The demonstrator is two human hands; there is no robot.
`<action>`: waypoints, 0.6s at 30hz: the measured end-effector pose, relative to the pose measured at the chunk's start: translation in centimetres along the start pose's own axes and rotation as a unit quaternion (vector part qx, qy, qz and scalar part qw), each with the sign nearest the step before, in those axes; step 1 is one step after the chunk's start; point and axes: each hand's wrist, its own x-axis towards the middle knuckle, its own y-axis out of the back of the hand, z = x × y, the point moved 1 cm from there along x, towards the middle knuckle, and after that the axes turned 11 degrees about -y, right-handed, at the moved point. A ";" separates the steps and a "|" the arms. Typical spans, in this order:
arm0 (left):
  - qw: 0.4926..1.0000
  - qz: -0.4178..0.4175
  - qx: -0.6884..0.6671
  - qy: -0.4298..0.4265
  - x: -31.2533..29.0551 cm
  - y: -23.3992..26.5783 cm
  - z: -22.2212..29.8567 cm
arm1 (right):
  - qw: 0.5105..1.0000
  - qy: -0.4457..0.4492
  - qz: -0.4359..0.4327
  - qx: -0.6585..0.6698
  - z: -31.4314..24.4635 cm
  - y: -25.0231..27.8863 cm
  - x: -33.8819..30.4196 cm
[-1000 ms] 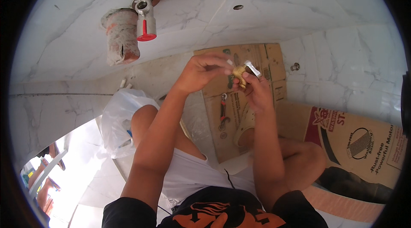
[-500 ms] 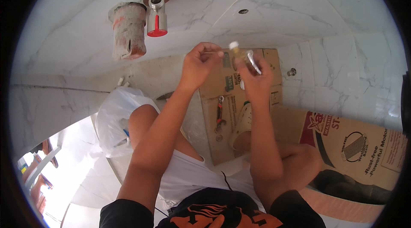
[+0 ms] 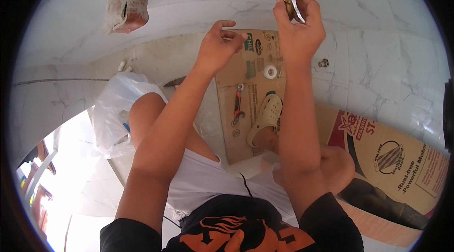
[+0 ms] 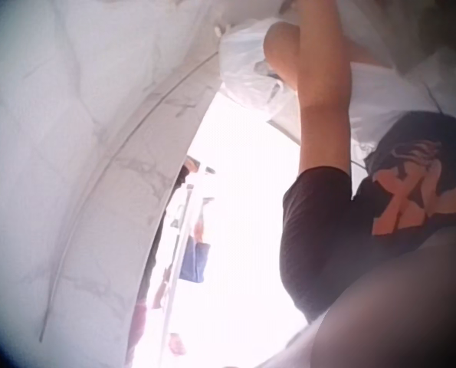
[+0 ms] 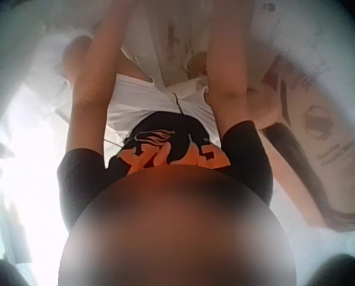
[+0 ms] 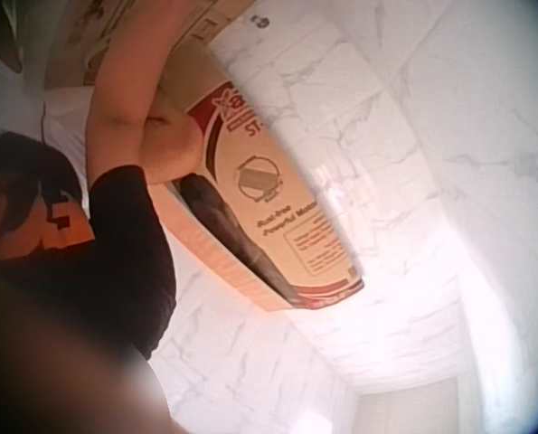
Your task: The person sits on the floor and wraps white thread seal tape around the threaded ends of brass faucet valves. They then use a wrench to tighten the valves onto wall pipes and handle various plumbing parts and tools.
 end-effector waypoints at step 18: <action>1.000 -0.013 0.001 0.022 0.0 0.0 -0.4 | 0.954 -0.203 -0.013 0.218 -0.4 -1.0 0.2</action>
